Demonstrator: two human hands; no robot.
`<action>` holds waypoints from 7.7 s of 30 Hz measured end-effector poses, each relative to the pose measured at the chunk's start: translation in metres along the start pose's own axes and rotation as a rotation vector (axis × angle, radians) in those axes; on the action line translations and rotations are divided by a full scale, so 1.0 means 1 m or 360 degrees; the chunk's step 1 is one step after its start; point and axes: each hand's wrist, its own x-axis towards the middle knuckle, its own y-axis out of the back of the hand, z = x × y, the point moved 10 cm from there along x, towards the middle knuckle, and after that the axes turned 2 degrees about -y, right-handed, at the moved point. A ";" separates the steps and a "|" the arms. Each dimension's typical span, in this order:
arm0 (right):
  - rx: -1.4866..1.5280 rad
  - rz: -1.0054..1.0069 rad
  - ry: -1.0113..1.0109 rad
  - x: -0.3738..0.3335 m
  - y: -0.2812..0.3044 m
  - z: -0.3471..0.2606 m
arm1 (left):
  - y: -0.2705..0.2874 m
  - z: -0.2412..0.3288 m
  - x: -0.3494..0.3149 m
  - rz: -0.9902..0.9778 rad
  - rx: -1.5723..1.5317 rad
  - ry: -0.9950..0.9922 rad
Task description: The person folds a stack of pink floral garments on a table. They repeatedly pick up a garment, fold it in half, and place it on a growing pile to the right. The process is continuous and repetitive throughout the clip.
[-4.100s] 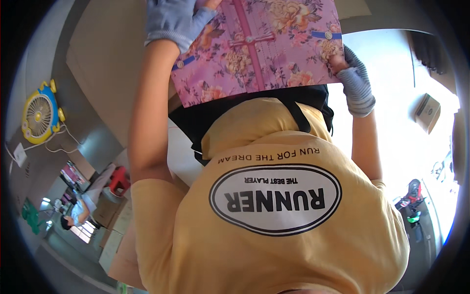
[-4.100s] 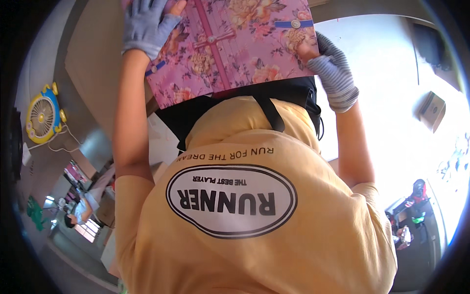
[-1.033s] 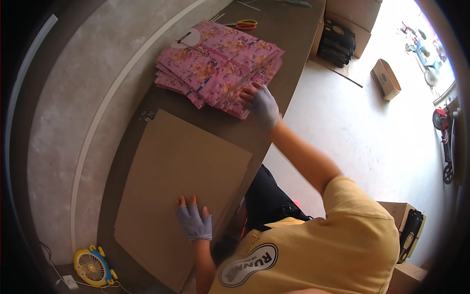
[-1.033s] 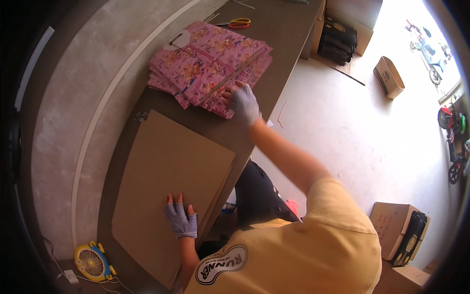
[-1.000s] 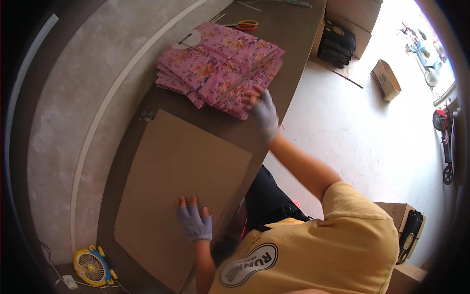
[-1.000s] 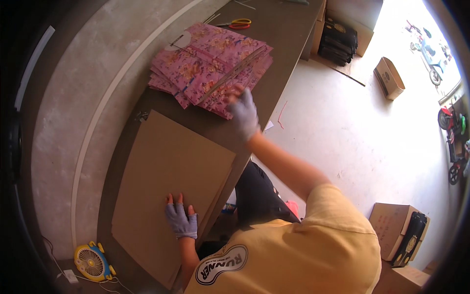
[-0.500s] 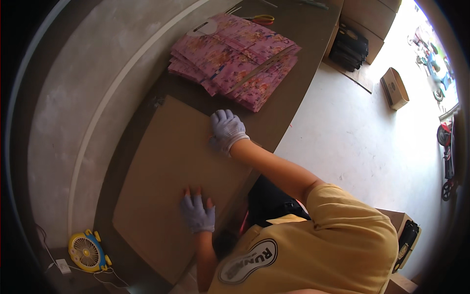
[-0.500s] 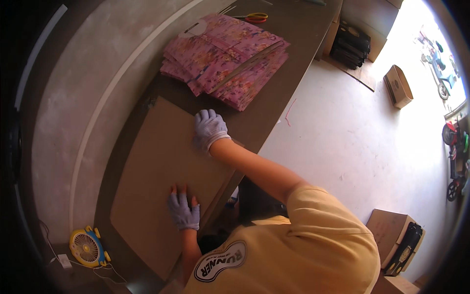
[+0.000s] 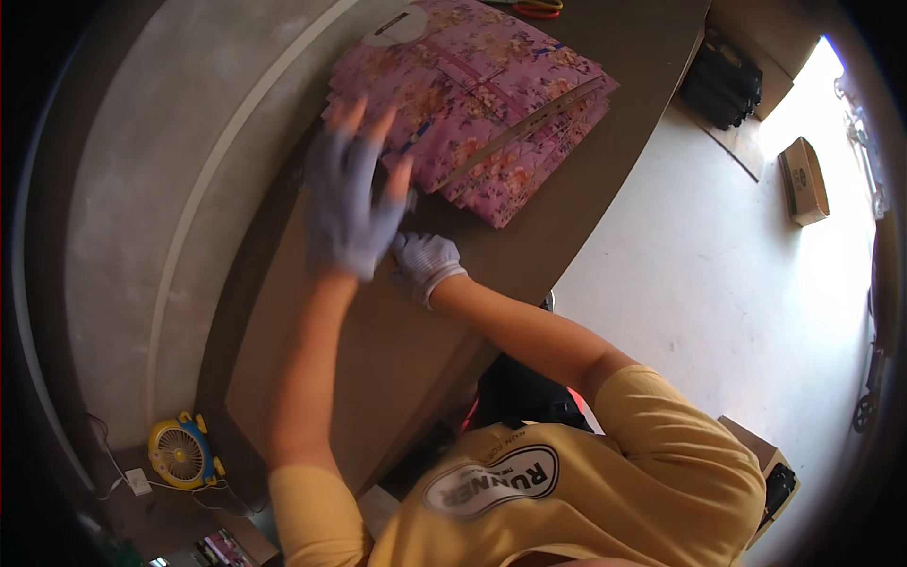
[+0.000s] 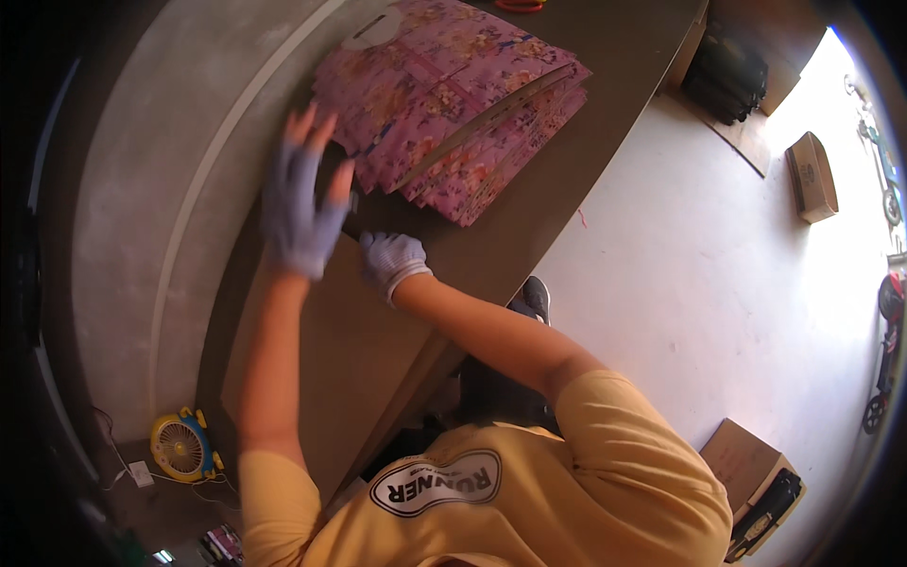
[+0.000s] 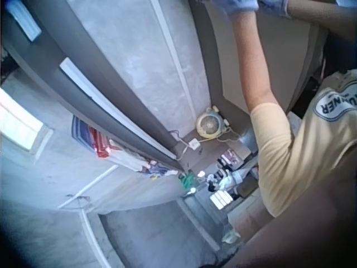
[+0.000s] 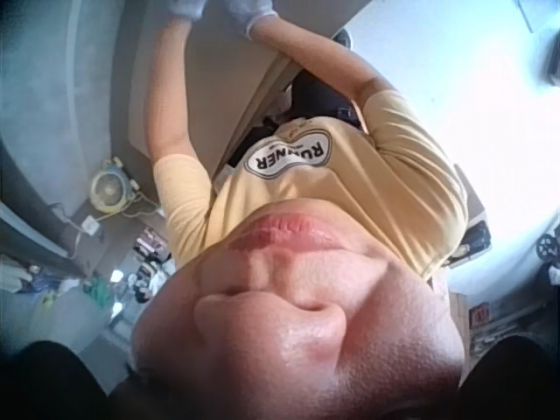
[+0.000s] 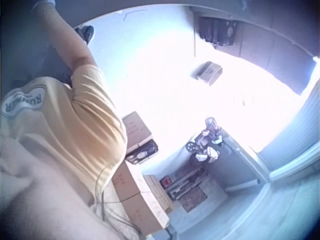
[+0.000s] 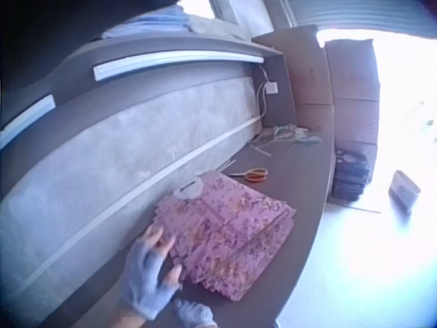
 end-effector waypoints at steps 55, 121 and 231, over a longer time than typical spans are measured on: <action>0.0704 -0.0454 0.0200 -0.002 -0.019 0.026 | -0.152 -0.013 0.006 -0.0274 0.0268 0.0116; -0.0309 -0.0219 0.0791 -0.095 -0.031 -0.224 | 0.091 -0.137 -0.418 -0.0878 0.0393 0.2181; 0.1289 -0.2095 0.1049 -0.373 -0.105 -0.228 | 0.067 0.122 -0.430 -0.0126 0.0109 0.1133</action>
